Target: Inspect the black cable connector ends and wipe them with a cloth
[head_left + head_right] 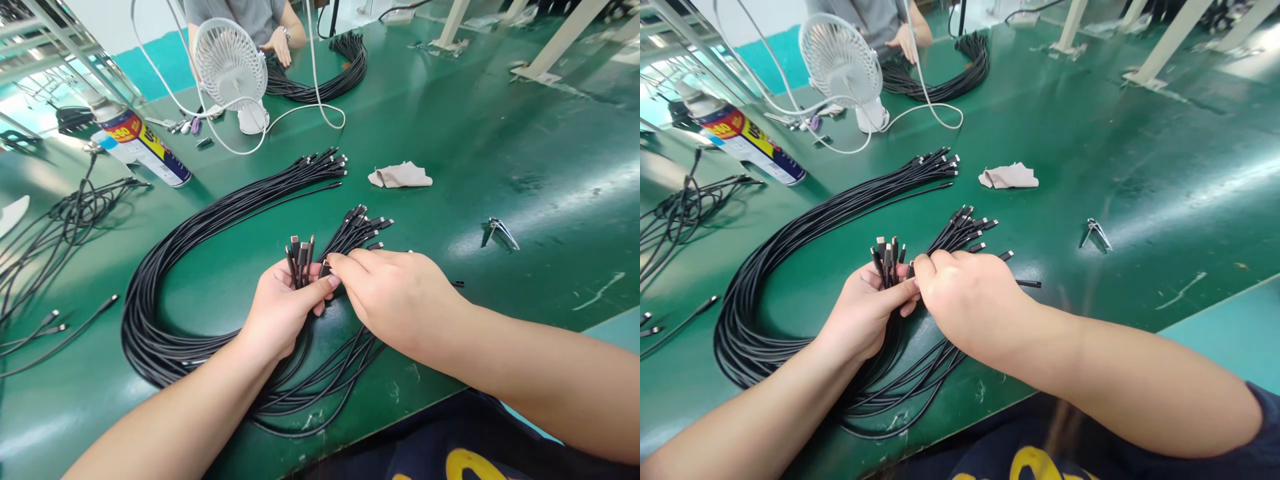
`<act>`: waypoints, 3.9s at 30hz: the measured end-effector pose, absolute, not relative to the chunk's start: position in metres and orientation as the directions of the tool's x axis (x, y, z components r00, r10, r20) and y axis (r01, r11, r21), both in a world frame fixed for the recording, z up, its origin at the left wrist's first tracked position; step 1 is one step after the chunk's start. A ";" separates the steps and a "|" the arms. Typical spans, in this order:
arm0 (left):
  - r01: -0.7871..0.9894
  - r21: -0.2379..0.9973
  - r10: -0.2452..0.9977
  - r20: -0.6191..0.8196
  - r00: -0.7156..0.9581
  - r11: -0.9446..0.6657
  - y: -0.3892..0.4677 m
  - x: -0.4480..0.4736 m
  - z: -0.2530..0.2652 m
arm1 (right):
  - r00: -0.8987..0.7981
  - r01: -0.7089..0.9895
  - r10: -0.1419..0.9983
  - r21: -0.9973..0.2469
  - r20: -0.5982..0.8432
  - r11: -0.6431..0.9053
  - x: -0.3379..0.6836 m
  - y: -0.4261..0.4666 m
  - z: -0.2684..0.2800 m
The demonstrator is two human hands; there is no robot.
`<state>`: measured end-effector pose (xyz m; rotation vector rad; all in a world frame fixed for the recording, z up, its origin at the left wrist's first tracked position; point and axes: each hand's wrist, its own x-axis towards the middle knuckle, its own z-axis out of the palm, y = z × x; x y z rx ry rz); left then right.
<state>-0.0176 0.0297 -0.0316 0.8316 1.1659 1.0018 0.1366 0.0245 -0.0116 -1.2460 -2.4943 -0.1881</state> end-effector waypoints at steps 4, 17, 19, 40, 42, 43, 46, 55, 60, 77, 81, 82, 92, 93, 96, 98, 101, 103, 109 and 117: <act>-0.185 0.918 0.936 -0.341 0.087 0.352 0.030 -0.017 -0.031 | -0.569 0.788 0.737 -0.014 0.364 0.616 0.137 0.024 -0.010; -0.174 0.919 0.935 -0.348 0.069 0.355 0.030 -0.016 -0.033 | -0.568 0.800 0.765 -0.014 0.303 0.600 0.139 0.024 -0.007; -0.173 0.920 0.936 -0.343 0.074 0.351 0.030 -0.017 -0.034 | -0.568 0.800 0.767 -0.020 0.299 0.600 0.140 0.023 -0.007; -0.195 0.919 0.939 -0.329 0.098 0.342 0.031 -0.019 -0.034 | -0.583 0.798 0.783 -0.029 0.217 0.602 0.145 0.024 -0.004; -0.205 0.913 0.935 -0.338 0.107 0.354 0.031 -0.020 -0.033 | -0.579 0.799 0.787 -0.046 0.211 0.600 0.146 0.025 -0.003; -0.211 0.908 0.932 -0.345 0.114 0.362 0.031 -0.020 -0.033 | -0.571 0.803 0.795 -0.064 0.205 0.593 0.146 0.026 -0.002; -0.229 0.895 0.923 -0.361 0.131 0.382 0.031 -0.022 -0.032 | -0.516 0.821 0.840 -0.182 0.165 0.541 0.147 0.031 0.000; -0.262 0.880 0.915 -0.353 0.196 0.396 0.032 -0.025 -0.031 | -0.480 0.574 0.877 -0.743 0.035 0.344 0.153 0.051 0.005; -0.319 0.849 0.900 -0.347 0.264 0.421 0.031 -0.029 -0.029 | -0.512 0.481 0.859 -0.823 0.015 0.301 0.152 0.050 0.008; -0.327 0.801 0.852 -0.389 0.350 0.501 0.031 -0.032 -0.026 | -0.547 0.433 0.823 -0.789 0.154 0.436 0.153 0.042 0.010; -0.306 0.805 0.840 -0.386 0.380 0.509 0.032 -0.031 -0.024 | -0.557 0.427 0.816 -0.791 0.151 0.438 0.153 0.041 0.010; -0.301 0.805 0.834 -0.381 0.399 0.512 0.033 -0.032 -0.024 | -0.563 0.423 0.812 -0.792 0.151 0.441 0.153 0.041 0.011; -0.281 0.796 0.799 -0.370 0.474 0.535 0.033 -0.034 -0.025 | -0.602 0.424 0.782 -0.765 0.162 0.484 0.154 0.038 0.012; -0.280 0.796 0.797 -0.369 0.478 0.536 0.034 -0.034 -0.025 | -0.607 0.420 0.778 -0.767 0.159 0.485 0.155 0.038 0.012; -0.291 0.792 0.795 -0.360 0.488 0.537 0.034 -0.035 -0.025 | -0.617 0.414 0.771 -0.768 0.157 0.488 0.156 0.037 0.012; -0.303 0.786 0.793 -0.352 0.498 0.539 0.034 -0.035 -0.025 | -0.617 0.415 0.771 -0.767 0.159 0.490 0.156 0.036 0.012; -0.305 0.782 0.787 -0.347 0.510 0.543 0.034 -0.035 -0.025 | -0.617 0.418 0.770 -0.761 0.162 0.496 0.155 0.036 0.012; -0.298 0.782 0.784 -0.355 0.509 0.547 0.034 -0.035 -0.025 | -0.618 0.425 0.770 -0.757 0.157 0.496 0.155 0.036 0.011; -0.265 0.790 0.780 -0.380 0.497 0.554 0.034 -0.035 -0.025 | -0.617 0.430 0.774 -0.763 0.140 0.481 0.156 0.036 0.012; -0.316 0.751 0.751 -0.342 0.564 0.580 0.034 -0.036 -0.026 | -0.564 0.381 0.801 -0.797 0.202 0.469 0.156 0.041 0.014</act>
